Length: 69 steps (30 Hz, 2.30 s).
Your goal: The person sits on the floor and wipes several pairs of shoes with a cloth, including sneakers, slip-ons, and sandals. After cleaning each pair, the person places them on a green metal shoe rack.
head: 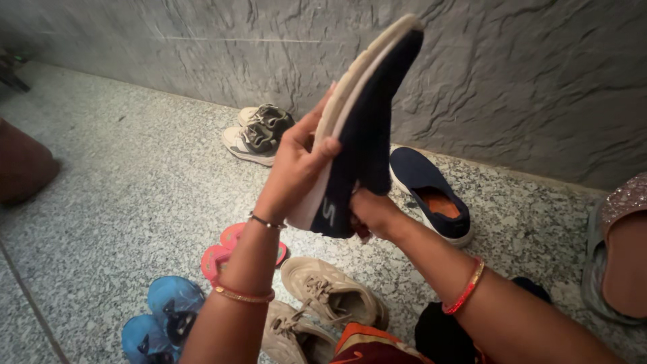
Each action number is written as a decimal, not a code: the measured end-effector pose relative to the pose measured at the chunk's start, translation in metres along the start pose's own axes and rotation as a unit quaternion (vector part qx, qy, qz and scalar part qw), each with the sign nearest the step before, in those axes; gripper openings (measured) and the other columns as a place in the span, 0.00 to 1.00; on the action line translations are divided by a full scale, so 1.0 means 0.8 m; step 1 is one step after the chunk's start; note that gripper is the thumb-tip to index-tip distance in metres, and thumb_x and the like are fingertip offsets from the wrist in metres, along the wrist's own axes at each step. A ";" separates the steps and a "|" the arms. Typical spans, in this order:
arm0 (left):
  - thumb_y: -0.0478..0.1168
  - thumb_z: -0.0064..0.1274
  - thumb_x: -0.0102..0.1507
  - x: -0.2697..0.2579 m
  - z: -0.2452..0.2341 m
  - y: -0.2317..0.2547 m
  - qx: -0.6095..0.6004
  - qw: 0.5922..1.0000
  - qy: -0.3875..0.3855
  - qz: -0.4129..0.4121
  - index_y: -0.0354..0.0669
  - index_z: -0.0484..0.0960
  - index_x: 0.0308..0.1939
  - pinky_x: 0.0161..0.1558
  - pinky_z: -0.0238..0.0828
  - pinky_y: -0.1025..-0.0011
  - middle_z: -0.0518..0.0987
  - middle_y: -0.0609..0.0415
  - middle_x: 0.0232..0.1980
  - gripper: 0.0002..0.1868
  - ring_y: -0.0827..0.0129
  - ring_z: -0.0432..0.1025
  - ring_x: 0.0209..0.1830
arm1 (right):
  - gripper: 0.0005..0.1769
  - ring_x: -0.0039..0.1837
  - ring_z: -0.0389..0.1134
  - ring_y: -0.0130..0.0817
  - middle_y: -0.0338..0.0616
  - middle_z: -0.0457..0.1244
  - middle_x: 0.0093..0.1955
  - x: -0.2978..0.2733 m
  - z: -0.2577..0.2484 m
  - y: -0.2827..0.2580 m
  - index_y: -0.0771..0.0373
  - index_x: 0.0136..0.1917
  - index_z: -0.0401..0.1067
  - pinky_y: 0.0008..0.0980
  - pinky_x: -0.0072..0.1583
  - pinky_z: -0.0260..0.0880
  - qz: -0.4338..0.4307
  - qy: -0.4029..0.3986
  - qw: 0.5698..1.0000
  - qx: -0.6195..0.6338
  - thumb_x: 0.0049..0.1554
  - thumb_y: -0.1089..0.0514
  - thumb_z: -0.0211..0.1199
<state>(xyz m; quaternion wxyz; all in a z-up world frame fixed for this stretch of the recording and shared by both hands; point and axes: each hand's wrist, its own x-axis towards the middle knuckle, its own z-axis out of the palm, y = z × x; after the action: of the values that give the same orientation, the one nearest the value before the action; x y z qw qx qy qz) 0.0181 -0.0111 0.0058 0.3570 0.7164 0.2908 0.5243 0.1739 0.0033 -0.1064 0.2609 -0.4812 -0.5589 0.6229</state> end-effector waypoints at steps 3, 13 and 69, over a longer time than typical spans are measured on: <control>0.49 0.61 0.66 0.001 0.005 -0.003 0.025 1.000 -0.001 0.015 0.34 0.66 0.77 0.70 0.66 0.71 0.77 0.50 0.69 0.40 0.71 0.70 0.68 | 0.17 0.44 0.70 0.31 0.47 0.69 0.49 0.020 -0.004 0.017 0.69 0.61 0.73 0.32 0.43 0.72 -0.128 -0.054 0.947 0.290 0.65 0.58 0.50; 0.46 0.65 0.61 -0.034 -0.030 -0.076 0.030 0.990 0.133 -0.036 0.30 0.74 0.71 0.63 0.74 0.68 0.82 0.48 0.59 0.37 0.67 0.76 0.58 | 0.18 0.52 0.74 0.41 0.50 0.70 0.52 0.030 -0.034 0.069 0.67 0.59 0.70 0.42 0.55 0.77 -0.007 -0.111 0.870 0.480 0.57 0.62 0.50; 0.54 0.74 0.40 -0.063 -0.054 -0.118 0.589 0.734 0.337 -0.032 0.41 0.62 0.70 0.62 0.48 0.41 0.68 0.39 0.58 0.59 0.42 0.59 0.62 | 0.22 0.63 0.67 0.33 0.43 0.65 0.64 0.092 -0.260 0.259 0.70 0.66 0.68 0.33 0.65 0.67 -0.322 0.284 0.875 0.223 0.59 0.69 0.65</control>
<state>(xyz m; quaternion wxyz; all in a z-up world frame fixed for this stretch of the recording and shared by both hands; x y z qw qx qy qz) -0.0416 0.0126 -0.0900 -0.2408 0.5497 0.6656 0.4437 0.3742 0.1100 -0.3073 0.6949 -0.3604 -0.4311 0.4488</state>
